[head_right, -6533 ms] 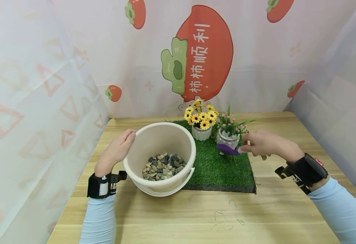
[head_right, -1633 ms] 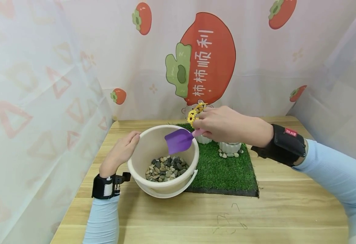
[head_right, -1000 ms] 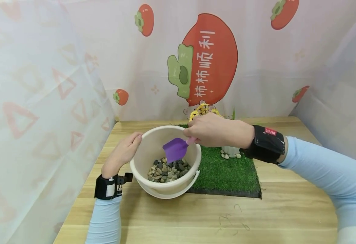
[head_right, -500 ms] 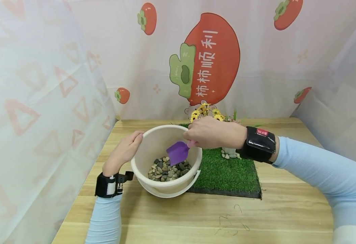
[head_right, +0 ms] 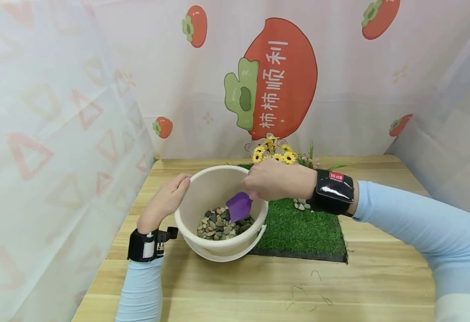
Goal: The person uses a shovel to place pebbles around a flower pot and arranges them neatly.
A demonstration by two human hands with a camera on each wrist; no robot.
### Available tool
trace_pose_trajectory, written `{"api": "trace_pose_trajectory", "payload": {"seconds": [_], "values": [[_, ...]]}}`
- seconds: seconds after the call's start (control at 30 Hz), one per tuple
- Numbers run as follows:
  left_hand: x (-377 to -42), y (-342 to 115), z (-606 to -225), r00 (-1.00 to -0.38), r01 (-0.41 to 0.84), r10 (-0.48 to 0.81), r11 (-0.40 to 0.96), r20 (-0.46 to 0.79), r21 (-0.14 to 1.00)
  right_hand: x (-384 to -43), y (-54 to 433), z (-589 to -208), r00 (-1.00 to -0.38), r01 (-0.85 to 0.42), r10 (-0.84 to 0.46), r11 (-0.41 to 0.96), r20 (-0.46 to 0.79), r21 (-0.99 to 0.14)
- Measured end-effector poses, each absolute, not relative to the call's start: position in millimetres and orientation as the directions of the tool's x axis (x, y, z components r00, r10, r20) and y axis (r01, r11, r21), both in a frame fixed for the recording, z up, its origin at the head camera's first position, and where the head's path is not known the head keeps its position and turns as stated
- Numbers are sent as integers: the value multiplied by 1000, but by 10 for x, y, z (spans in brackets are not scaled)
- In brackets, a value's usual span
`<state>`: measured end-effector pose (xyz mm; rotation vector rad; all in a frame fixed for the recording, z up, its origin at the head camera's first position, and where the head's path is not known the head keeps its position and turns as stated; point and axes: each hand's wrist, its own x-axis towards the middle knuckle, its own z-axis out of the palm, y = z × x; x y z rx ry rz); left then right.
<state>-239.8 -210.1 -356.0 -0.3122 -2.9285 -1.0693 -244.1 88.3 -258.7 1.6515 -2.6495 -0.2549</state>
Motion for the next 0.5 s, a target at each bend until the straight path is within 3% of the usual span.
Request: {"api": "trace_pose_trajectory", "payload": {"seconds": [0.5], "values": [[-2377,-2082,-3551,-985,152,165,746,40,648,-2444,707,-2701,-447,-888,-885,420,-132,189]]}}
